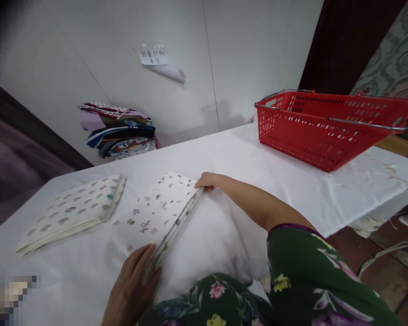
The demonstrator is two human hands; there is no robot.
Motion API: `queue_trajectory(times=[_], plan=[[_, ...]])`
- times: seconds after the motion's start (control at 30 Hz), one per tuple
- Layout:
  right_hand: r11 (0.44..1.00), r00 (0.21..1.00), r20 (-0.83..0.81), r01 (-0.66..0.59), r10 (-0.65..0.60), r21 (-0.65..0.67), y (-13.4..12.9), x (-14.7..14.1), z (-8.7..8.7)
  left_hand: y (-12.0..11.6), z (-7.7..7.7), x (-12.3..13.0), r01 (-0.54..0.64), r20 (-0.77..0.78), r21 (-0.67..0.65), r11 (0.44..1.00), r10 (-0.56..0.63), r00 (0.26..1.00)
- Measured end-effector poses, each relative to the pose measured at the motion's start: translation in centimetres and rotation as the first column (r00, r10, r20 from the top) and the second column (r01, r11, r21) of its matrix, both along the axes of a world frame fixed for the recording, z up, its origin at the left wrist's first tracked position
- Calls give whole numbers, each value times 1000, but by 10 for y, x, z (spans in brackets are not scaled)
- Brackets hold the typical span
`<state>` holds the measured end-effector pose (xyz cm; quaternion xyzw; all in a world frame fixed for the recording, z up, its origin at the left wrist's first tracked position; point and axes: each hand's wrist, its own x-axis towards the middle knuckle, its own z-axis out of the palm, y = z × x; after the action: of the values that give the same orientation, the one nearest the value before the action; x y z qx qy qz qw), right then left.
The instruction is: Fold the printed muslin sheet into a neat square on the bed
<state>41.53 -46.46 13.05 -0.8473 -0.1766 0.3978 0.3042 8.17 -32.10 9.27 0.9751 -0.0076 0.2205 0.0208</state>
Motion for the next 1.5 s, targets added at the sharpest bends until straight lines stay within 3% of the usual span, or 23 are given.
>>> queue_trajectory(times=[0.13, 0.27, 0.37, 0.5, 0.63, 0.9, 1.07, 1.27, 1.4, 1.5], plan=[[998, 1000, -7, 27, -27, 52, 6, -1, 9, 1, -1, 2, 14, 16, -1, 1000, -14, 1000], [966, 998, 24, 49, -57, 253, 17, 4, 27, 0, 4, 4, 28, 47, 0, 1000, -27, 999], [932, 995, -10, 95, -97, 350, 20, 8, 28, -1, 7, 5, 20, 62, 5, 1000, -20, 998], [970, 992, -67, 121, -109, 213, 11, 9, 5, -3, 4, 5, 41, 23, 3, 999, -41, 999], [980, 988, -120, 116, -97, 159, 2, 11, -13, -4, 1, 5, 46, 15, -27, 999, -46, 999], [972, 987, -127, 125, -101, 198, 5, 12, -10, -5, 1, 3, 41, 20, -64, 997, -40, 999], [953, 986, -81, 162, -145, 258, 6, 11, -17, -6, 2, 2, 42, 28, -60, 997, -41, 999], [982, 995, -49, 98, -91, 161, 2, 10, -23, -7, 0, 1, 33, 1, -69, 997, -33, 999], [996, 1000, 0, 8, -8, 87, 1, 5, -18, -6, 7, -8, 36, -15, -162, 986, -39, 999], [997, 997, 76, -14, 8, 75, 1, 0, -15, 3, 14, -15, -79, 25, -267, 960, 89, 996]])
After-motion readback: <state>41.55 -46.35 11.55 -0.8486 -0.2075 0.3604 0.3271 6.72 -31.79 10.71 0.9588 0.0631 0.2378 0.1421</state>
